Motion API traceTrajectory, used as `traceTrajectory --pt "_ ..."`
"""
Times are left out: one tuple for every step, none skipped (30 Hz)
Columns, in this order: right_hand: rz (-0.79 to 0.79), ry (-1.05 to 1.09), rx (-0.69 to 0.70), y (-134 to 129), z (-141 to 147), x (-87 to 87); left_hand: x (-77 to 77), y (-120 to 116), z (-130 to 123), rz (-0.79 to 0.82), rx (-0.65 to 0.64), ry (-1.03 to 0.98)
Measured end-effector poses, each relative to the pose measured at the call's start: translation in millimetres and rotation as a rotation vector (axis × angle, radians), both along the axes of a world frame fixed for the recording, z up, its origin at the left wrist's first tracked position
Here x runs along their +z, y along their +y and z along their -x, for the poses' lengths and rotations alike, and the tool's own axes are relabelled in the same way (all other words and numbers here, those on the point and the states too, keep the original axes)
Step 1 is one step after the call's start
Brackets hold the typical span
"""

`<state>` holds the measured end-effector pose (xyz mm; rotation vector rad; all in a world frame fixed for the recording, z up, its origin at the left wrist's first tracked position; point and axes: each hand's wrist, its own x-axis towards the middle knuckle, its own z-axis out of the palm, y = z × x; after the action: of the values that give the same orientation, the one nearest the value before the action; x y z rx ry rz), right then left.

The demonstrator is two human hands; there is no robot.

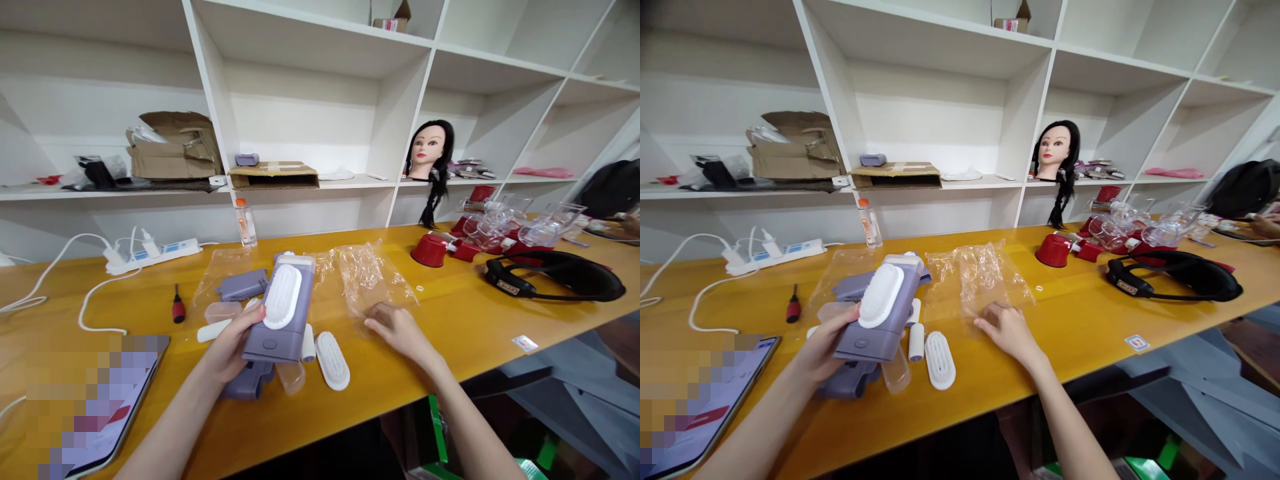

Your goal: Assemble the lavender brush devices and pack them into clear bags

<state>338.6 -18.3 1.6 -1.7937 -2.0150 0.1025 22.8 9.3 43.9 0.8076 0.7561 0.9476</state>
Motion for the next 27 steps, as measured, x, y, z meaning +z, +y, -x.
traceTrajectory --pt "-0.016 -0.019 -0.013 1 -1 0.5 0.2 0 0 0.007 -0.015 -0.027" --pt "-0.03 -0.05 -0.036 2 -2 0.1 0.5 0 -1 0.012 -0.028 -0.053" --pt "-0.035 -0.088 -0.058 4 -3 -1.2 0.9 -1 -1 0.013 -0.035 -0.077" --pt "-0.029 -0.124 -0.071 6 -4 -3.2 1.3 -1 -2 0.016 -0.039 -0.098" --pt "-0.012 -0.152 -0.074 8 -5 -5.6 1.8 -1 -4 0.019 -0.043 -0.117" --pt "0.009 -0.168 -0.07 10 -5 -8.1 2.2 -2 -5 0.026 -0.05 -0.132" --pt "0.028 -0.176 -0.065 12 -4 -10.5 2.5 -3 -8 0.038 -0.066 -0.147" --pt "0.038 -0.18 -0.064 13 -3 -12.5 2.4 -3 -11 0.051 -0.09 -0.163" --pt "0.042 -0.182 -0.063 14 -2 -13.8 1.9 -4 -14 0.061 -0.117 -0.178" --pt "0.043 -0.184 -0.064 15 0 -14.3 0.9 -4 -17 0.067 -0.142 -0.188" --pt "0.042 -0.185 -0.066 16 1 -14.1 -0.7 -5 -21 0.066 -0.16 -0.193" --pt "0.04 -0.184 -0.068 17 3 -13.1 -2.5 -5 -24 0.06 -0.173 -0.195" --pt "0.037 -0.181 -0.07 17 4 -11.5 -4.5 -4 -26 0.054 -0.182 -0.193" --pt "0.028 -0.177 -0.074 18 5 -9.3 -6.4 -4 -28 0.047 -0.188 -0.191" --pt "0.015 -0.171 -0.08 17 5 -6.7 -7.9 -4 -29 0.041 -0.194 -0.193" --pt "0.0 -0.171 -0.088 17 5 -3.8 -8.9 -3 -30 0.037 -0.197 -0.199" --pt "-0.023 -0.161 -0.096 17 5 -0.5 -9.2 -3 -29 0.035 -0.198 -0.209" --pt "-0.056 -0.126 -0.104 16 5 3.0 -9.0 -3 -28 0.037 -0.197 -0.217" --pt "-0.101 -0.058 -0.113 16 5 6.8 -8.3 -3 -27 0.044 -0.195 -0.221" --pt "-0.157 0.05 -0.124 16 6 10.9 -7.3 -3 -26 0.054 -0.193 -0.223" --pt "-0.219 0.198 -0.132 17 7 15.5 -6.3 -3 -25 0.063 -0.193 -0.223" --pt "-0.275 0.376 -0.134 18 8 20.5 -5.4 -3 -24 0.069 -0.194 -0.223" --pt "-0.314 0.567 -0.126 19 10 25.8 -4.9 -3 -23 0.068 -0.195 -0.227" --pt "-0.326 0.748 -0.106 21 13 31.2 -4.8 -3 -22 0.062 -0.195 -0.233" --pt "-0.317 0.916 -0.074 23 17 36.4 -5.1 -4 -22 0.053 -0.195 -0.242" --pt "-0.289 1.06 -0.032 26 21 41.0 -5.8 -4 -22 0.042 -0.198 -0.252" --pt "-0.253 1.173 0.008 28 25 44.7 -6.8 -4 -22 0.033 -0.202 -0.259"
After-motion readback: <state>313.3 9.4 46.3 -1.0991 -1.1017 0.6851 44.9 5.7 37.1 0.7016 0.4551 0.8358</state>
